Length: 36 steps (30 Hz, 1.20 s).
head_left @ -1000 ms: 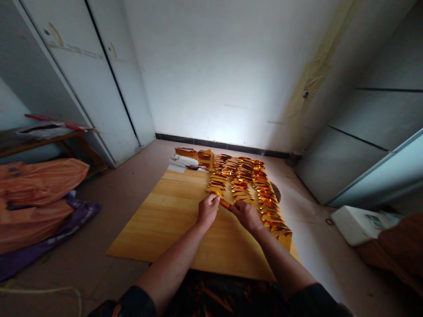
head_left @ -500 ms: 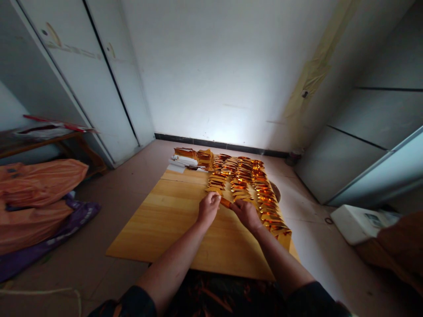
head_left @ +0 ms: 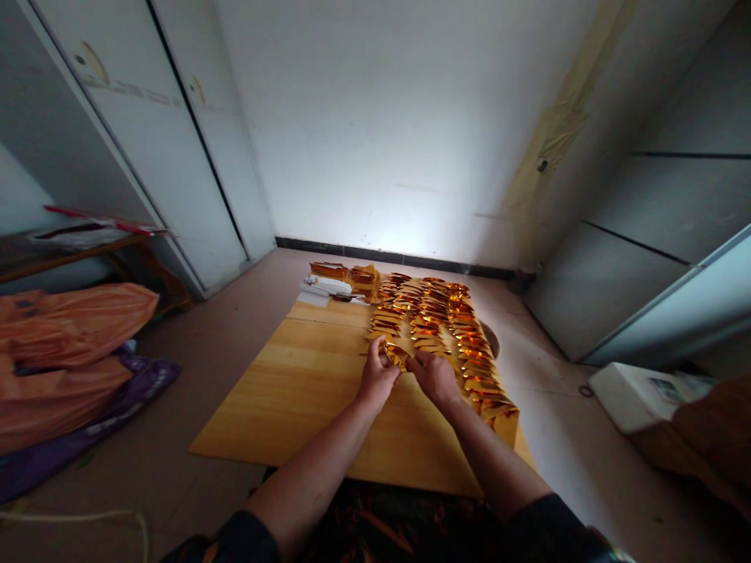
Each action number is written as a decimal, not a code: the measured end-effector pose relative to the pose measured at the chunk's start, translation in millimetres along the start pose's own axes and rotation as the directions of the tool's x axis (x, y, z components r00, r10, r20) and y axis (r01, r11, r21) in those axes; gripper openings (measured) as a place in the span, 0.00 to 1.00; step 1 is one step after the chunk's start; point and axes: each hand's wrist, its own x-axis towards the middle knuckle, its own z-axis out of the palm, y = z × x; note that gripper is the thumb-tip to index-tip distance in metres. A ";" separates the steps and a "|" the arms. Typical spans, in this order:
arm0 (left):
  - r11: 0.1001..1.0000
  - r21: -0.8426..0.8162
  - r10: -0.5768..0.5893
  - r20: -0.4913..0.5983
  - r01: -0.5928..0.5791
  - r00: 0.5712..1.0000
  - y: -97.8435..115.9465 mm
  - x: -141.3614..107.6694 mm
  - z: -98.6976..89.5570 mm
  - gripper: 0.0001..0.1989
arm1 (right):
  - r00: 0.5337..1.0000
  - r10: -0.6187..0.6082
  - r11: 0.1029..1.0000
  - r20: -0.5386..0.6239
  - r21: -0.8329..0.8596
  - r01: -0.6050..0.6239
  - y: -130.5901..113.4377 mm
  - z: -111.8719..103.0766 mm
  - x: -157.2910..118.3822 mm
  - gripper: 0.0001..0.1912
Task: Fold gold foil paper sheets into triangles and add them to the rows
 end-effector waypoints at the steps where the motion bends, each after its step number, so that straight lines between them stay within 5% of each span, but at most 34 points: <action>1: 1.000 -0.004 -0.005 0.009 0.006 1.000 -1.3 0.6 -1.2 0.39 | 1.000 0.011 1.000 0.006 0.002 -0.011 -0.4 -0.1 0.6 0.15; 12: 0.993 0.109 0.026 0.078 -0.035 0.997 -6.0 3.4 -6.6 0.41 | 0.998 0.039 0.998 0.056 0.042 -0.041 6.9 1.3 6.3 0.15; 22: 0.935 0.338 0.074 0.102 -0.104 0.992 1.2 -0.1 -9.6 0.42 | 0.996 -0.046 0.952 0.080 0.306 0.019 11.4 5.9 17.2 0.08; 29: 0.947 0.257 0.126 0.249 -0.191 0.960 -4.6 -0.5 -14.3 0.43 | 0.994 -0.071 0.946 0.078 0.323 0.042 11.5 10.4 19.8 0.09; 36: 0.977 0.154 0.095 0.301 -0.146 0.949 -9.8 2.4 -21.3 0.45 | 0.995 -0.020 0.942 0.095 0.336 -0.013 6.9 7.4 17.4 0.09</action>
